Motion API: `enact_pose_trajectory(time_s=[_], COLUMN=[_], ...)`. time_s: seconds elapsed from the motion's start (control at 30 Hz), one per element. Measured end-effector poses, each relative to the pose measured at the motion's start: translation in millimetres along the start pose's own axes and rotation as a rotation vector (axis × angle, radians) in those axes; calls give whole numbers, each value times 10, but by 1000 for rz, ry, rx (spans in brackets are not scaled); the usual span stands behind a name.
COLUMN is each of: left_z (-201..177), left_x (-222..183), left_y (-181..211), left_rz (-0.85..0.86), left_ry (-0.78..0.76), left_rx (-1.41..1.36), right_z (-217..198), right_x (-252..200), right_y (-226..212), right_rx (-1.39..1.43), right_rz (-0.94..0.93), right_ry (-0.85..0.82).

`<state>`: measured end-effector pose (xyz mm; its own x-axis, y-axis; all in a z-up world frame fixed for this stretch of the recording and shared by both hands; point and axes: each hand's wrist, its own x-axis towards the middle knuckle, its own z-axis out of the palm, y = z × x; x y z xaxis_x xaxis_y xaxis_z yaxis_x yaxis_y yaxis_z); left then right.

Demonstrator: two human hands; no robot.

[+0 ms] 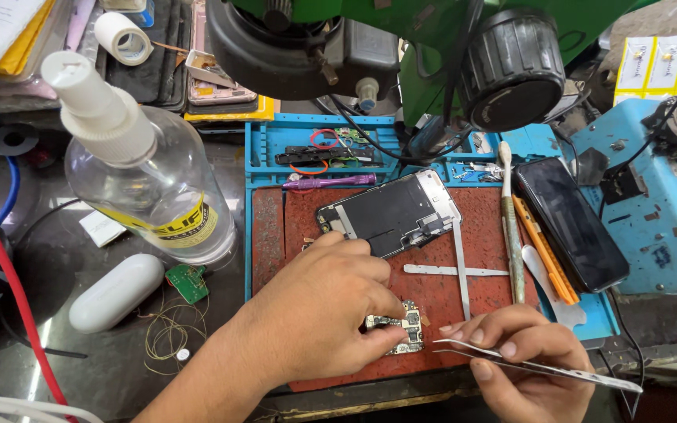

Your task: The person uses a soldering iron and tweezers to manipulate internal components and circuitry of a disassembled mobile phone on a workbench.

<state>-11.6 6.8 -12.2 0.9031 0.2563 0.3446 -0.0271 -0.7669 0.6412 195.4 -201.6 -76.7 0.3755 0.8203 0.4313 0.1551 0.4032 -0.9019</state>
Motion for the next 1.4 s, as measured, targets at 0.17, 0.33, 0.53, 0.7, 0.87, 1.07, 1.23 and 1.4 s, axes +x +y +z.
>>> enact_pose_trajectory(time_s=[0.17, 0.33, 0.53, 0.7, 0.87, 1.07, 1.23, 1.4], left_z=[-1, -7, -8, 7, 6, 8, 8, 4], left_x=[0, 14, 17, 21, 26, 26, 30, 28], left_y=[1, 9, 10, -3, -4, -8, -9, -7], left_rz=[5, 14, 11, -3, 6, -9, -9, -16], left_ry=[7, 11, 23, 5, 7, 0, -8, -10], left_rx=[-8, 26, -6, -2, 9, -11, -12, -18], right_z=[22, 92, 210, 245, 297, 321, 307, 303], right_x=[-42, -3, 47, 118, 138, 142, 144, 138], right_y=[6, -6, -33, -67, -119, -112, -109, -110], right_rx=[6, -56, -208, -317, -378, -411, -402, -391], right_rz=[-28, -96, -161, -243, -274, -283, -281, -266], right_ry=[3, -30, -11, -64, -88, -92, -103, -81])
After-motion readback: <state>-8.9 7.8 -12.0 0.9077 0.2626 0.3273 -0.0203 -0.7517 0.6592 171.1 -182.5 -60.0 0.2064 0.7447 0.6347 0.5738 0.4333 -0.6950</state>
